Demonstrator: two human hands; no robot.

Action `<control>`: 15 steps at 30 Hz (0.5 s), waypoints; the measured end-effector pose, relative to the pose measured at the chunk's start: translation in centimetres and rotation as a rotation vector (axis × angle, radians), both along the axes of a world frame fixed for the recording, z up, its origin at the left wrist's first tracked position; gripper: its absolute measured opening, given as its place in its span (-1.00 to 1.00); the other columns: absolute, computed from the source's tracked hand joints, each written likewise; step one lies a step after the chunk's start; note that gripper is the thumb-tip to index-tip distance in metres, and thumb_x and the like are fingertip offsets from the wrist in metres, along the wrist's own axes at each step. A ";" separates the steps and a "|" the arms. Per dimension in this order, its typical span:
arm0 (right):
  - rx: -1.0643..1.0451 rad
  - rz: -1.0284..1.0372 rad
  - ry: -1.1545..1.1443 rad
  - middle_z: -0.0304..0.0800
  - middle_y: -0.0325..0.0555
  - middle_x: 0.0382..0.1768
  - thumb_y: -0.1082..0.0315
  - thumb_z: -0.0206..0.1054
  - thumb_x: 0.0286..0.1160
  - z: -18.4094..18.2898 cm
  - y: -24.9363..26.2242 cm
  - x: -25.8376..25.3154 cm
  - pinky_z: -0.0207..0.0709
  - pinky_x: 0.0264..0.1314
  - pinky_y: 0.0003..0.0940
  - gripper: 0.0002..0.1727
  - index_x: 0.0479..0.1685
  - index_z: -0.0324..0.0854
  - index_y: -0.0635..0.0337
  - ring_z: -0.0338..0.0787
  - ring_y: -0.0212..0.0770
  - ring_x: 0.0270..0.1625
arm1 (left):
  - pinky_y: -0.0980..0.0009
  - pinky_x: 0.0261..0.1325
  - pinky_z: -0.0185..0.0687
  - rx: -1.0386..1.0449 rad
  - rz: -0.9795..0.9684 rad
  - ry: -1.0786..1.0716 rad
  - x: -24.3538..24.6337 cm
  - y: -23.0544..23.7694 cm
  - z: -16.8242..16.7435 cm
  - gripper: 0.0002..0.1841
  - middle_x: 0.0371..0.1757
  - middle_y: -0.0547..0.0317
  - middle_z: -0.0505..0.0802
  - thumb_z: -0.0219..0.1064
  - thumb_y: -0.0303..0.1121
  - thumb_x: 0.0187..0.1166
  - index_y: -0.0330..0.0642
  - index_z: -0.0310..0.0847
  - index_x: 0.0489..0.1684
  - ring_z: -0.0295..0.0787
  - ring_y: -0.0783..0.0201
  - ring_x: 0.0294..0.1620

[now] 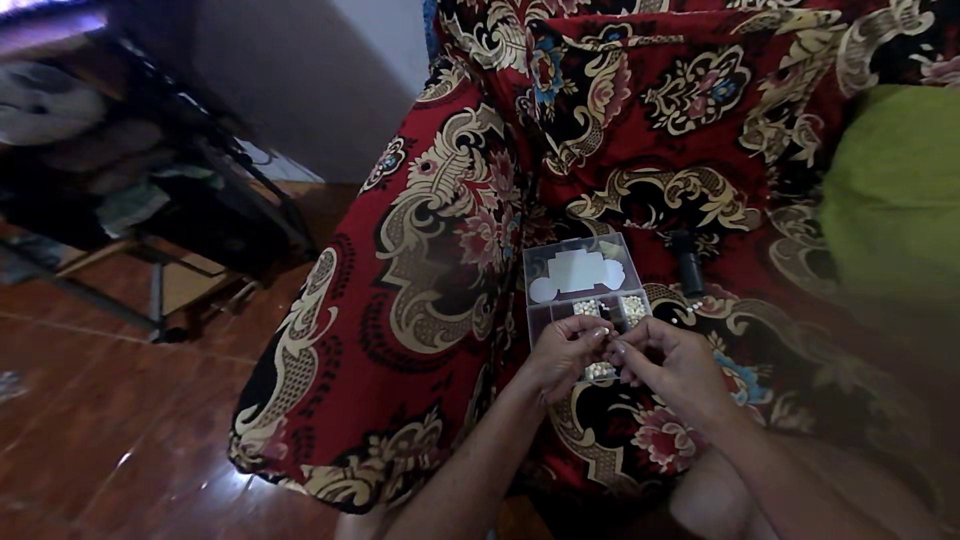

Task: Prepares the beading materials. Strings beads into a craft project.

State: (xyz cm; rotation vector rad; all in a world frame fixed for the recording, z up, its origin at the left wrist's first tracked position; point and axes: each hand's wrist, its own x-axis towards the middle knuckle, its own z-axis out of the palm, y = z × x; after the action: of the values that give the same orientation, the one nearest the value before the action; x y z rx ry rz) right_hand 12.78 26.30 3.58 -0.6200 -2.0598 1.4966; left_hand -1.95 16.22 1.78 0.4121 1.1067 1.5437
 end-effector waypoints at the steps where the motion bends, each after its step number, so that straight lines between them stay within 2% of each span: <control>1: 0.001 0.001 0.002 0.87 -0.35 -0.47 0.39 0.41 0.42 0.0 0.0 0.0 0.73 -0.47 -0.64 -0.94 -0.28 0.72 0.18 0.80 -0.54 -0.54 | 0.38 0.08 0.79 0.004 -0.005 0.001 0.0 0.0 0.0 -0.80 -0.18 0.25 0.88 0.11 -0.59 0.72 -0.23 0.69 -0.09 0.85 0.38 -0.18; 15: 0.062 -0.017 -0.021 0.85 -0.35 -0.49 0.37 0.42 0.41 -0.2 -0.1 0.0 0.72 -0.46 -0.65 -0.92 -0.29 0.73 0.18 0.79 -0.56 -0.54 | 0.38 0.08 0.79 0.037 -0.013 0.055 -0.1 -0.1 0.0 -0.80 -0.19 0.24 0.89 0.14 -0.61 0.68 -0.25 0.72 -0.11 0.86 0.38 -0.18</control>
State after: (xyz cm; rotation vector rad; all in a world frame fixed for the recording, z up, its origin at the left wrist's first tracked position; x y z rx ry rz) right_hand 12.83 26.19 3.40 -0.6301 -2.1032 1.4162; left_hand -2.01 16.13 1.74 0.4885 1.1168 1.5519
